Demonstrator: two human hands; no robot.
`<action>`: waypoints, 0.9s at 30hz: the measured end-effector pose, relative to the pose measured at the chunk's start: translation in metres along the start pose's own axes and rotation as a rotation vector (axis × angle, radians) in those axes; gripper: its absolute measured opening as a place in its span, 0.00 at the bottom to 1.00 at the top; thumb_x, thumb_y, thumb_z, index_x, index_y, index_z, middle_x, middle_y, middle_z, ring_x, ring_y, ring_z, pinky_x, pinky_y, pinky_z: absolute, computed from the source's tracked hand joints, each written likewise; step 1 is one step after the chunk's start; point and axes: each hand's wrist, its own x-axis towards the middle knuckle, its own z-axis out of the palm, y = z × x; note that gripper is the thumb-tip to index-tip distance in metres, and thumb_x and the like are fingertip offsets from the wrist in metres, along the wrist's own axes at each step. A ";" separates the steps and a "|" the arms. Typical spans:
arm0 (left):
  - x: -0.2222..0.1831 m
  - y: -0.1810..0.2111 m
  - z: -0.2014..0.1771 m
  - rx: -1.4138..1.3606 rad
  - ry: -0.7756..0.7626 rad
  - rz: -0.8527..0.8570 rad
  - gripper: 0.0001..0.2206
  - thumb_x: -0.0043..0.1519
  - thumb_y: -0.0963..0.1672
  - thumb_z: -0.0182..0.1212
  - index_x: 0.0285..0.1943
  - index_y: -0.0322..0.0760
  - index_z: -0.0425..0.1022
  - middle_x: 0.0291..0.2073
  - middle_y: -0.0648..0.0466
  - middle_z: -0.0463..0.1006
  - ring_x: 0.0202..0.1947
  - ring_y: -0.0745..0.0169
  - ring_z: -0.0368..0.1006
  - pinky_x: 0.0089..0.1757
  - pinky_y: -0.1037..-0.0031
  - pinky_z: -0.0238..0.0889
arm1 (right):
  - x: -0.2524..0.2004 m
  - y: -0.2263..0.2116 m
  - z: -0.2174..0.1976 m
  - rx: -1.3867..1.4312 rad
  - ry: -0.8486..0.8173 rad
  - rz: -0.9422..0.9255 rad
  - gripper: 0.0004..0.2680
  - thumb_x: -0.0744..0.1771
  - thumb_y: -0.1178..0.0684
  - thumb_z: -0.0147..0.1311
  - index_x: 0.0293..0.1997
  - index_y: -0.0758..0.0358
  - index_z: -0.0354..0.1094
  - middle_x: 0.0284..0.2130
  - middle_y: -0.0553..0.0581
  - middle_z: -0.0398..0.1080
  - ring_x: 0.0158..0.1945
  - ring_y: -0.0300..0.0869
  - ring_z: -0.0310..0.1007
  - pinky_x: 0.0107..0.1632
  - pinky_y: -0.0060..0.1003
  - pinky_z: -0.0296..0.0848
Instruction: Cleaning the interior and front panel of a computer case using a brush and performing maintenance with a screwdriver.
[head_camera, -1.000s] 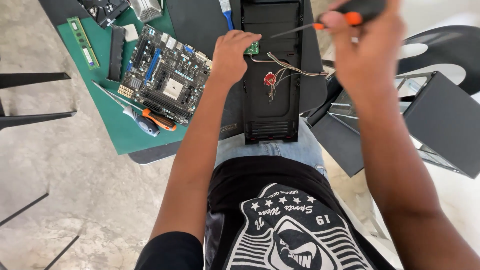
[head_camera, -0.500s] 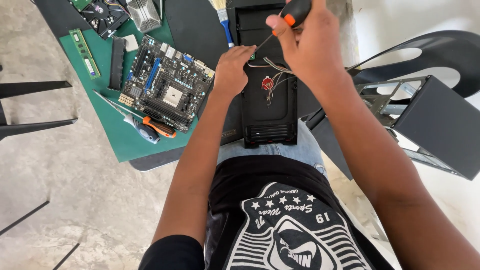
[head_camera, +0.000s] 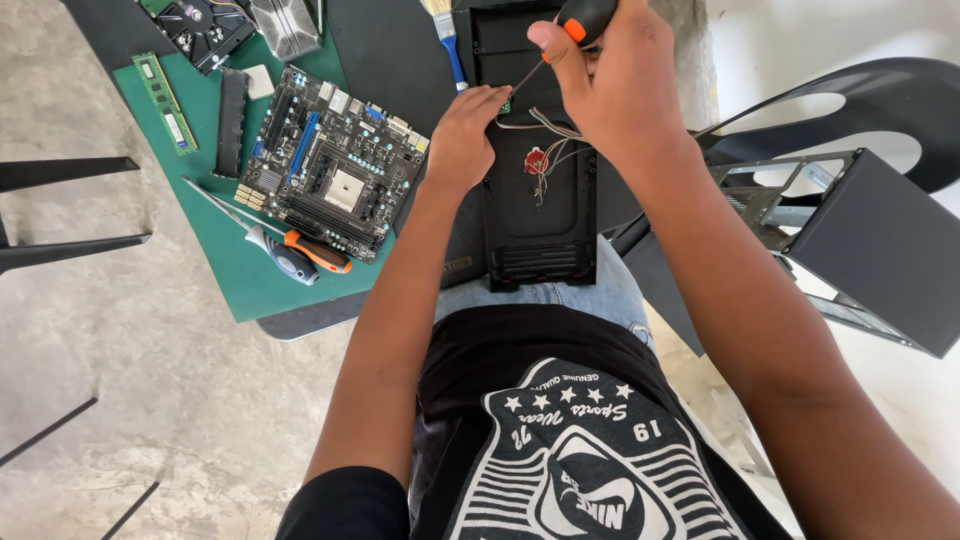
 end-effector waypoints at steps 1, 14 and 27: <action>0.000 0.000 0.000 0.009 0.001 0.006 0.29 0.55 0.28 0.46 0.66 0.35 0.70 0.57 0.53 0.77 0.61 0.52 0.67 0.60 0.62 0.65 | 0.000 0.000 0.000 -0.010 -0.002 -0.006 0.12 0.74 0.49 0.56 0.40 0.70 0.67 0.33 0.57 0.77 0.36 0.46 0.79 0.37 0.33 0.79; -0.003 -0.004 0.005 0.080 0.007 0.044 0.26 0.58 0.29 0.49 0.67 0.34 0.69 0.60 0.53 0.75 0.63 0.51 0.66 0.61 0.61 0.64 | -0.002 0.005 0.004 0.004 -0.003 0.007 0.14 0.74 0.45 0.56 0.39 0.68 0.64 0.28 0.55 0.71 0.31 0.44 0.76 0.35 0.33 0.77; 0.008 -0.009 0.003 -0.011 0.057 -0.049 0.19 0.65 0.38 0.57 0.67 0.44 0.70 0.56 0.56 0.78 0.57 0.54 0.71 0.49 0.59 0.65 | 0.024 -0.027 0.005 -0.297 -0.123 0.069 0.11 0.69 0.48 0.67 0.41 0.60 0.65 0.26 0.49 0.70 0.30 0.44 0.73 0.33 0.42 0.68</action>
